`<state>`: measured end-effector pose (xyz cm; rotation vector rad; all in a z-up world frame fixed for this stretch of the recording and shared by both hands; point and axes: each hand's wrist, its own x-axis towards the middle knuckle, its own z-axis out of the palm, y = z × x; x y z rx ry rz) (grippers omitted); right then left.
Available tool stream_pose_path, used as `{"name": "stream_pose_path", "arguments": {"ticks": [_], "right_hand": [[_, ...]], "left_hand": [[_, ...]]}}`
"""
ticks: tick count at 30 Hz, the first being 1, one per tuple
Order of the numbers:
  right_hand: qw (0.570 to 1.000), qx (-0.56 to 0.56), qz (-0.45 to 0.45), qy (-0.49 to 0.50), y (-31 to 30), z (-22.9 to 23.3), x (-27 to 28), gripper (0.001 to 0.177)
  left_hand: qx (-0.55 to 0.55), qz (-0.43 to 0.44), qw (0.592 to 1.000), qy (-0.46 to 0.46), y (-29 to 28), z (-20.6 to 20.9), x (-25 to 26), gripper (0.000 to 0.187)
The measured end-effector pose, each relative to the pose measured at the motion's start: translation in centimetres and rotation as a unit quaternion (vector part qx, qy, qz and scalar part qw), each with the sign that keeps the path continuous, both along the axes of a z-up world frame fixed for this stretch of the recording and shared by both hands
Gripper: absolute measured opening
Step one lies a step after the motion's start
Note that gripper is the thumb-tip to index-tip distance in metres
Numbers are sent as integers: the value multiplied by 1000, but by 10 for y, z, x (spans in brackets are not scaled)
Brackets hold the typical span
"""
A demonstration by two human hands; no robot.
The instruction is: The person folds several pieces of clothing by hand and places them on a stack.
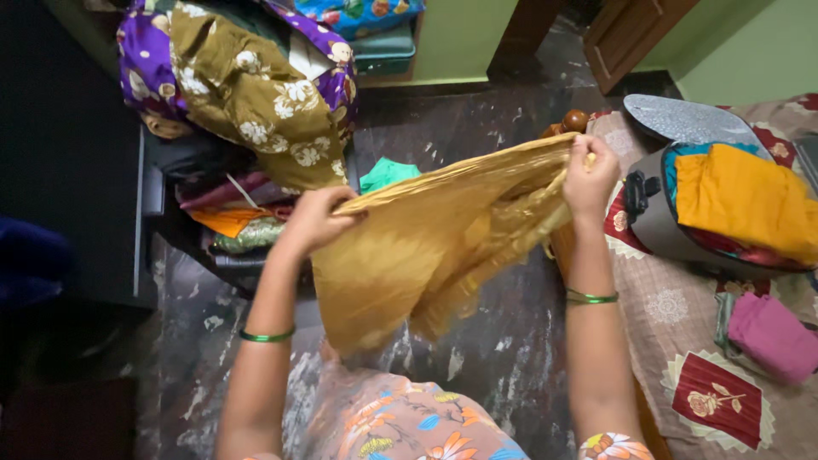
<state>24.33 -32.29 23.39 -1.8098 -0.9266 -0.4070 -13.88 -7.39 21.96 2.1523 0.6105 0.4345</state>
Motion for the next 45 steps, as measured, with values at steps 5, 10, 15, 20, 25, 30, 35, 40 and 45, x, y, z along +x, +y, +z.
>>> {"name": "stream_pose_path", "arguments": {"ticks": [5, 10, 15, 20, 25, 30, 35, 40, 45], "right_hand": [[999, -34, 35, -1, 21, -18, 3, 21], [964, -146, 178, 131, 92, 18, -104, 20], [875, -203, 414, 146, 151, 50, -170, 28], [917, -210, 323, 107, 185, 53, -150, 13], [944, -199, 241, 102, 224, 60, -133, 12], [961, -175, 211, 43, 281, 77, -135, 14], [913, -300, 276, 32, 353, 121, -128, 18], [831, -421, 360, -61, 463, 143, -98, 22], [868, -352, 348, -42, 612, 107, -72, 25]], "left_hand": [[7, 39, 996, -74, 38, -2, 5, 27], [69, 6, 985, -157, 34, 2, 51, 33], [-33, -65, 981, -182, 42, 29, 64, 36], [47, -54, 997, -32, 91, 42, 24, 41], [90, 6, 995, 38, 146, 36, -27, 28], [131, 64, 988, -48, 211, -7, -76, 20], [-204, 34, 956, -210, 255, -49, -95, 19], [-165, 83, 908, -376, 303, -40, -90, 19], [-175, 187, 863, -436, 378, -53, -69, 15]]}}
